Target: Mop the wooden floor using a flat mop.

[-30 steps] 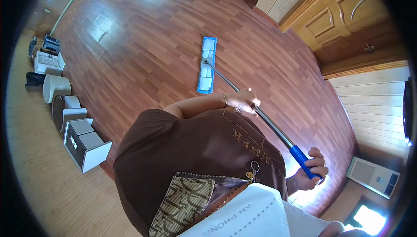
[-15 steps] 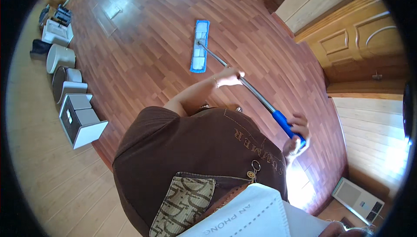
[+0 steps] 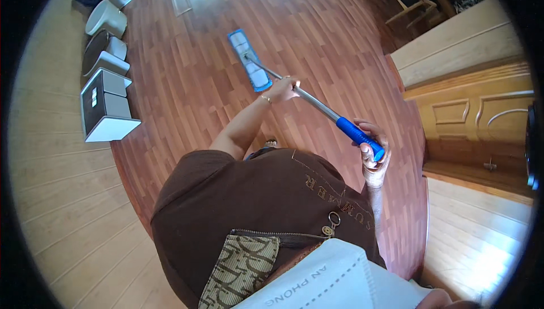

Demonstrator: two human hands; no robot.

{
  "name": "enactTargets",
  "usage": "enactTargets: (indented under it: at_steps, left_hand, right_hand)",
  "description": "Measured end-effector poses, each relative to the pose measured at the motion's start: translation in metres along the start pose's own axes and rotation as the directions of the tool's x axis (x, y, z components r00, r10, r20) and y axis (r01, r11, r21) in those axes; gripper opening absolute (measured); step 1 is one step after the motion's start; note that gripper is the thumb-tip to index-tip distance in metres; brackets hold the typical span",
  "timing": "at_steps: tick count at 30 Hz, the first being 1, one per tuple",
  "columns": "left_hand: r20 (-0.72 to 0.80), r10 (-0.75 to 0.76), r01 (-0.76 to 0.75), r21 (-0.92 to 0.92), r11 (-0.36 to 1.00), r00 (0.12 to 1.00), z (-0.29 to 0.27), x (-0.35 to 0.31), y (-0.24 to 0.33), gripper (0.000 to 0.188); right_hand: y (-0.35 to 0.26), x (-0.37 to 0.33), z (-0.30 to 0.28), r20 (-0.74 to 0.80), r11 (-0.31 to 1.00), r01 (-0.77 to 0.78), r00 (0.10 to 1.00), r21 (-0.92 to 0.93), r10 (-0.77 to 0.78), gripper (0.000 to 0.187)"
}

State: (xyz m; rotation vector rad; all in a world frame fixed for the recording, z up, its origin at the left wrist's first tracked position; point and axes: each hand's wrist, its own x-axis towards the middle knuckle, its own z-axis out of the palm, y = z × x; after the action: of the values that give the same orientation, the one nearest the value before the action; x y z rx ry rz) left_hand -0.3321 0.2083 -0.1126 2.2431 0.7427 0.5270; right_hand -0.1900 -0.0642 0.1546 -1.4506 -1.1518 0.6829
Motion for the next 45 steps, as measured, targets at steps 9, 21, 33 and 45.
enactTargets:
  at_steps: [9,21,33,45]
  left_hand:
    - [-0.309,-0.178,0.193,0.018,0.981,0.934,-0.030,-0.115,-0.002,0.013]
    - [-0.377,-0.272,0.327,0.086,0.941,0.885,-0.056,-0.200,0.024,0.036]
    - [0.087,-0.053,0.067,-0.175,0.982,0.995,-0.011,-0.130,0.063,0.032]
    - [0.356,0.740,-0.614,-0.413,0.673,0.571,0.040,-0.101,0.126,0.029]
  right_hand:
    - [-0.011,0.032,0.022,0.037,0.927,0.280,0.954,0.250,-0.298,0.068]
    - [-0.037,0.021,0.051,0.410,0.952,0.101,0.886,0.287,-0.218,0.038]
    - [-0.101,-0.077,0.058,-0.262,0.910,0.275,0.945,0.309,-0.196,0.046]
    - [-0.136,-0.215,0.161,-0.603,0.941,-0.037,0.776,-0.335,-0.185,0.045]
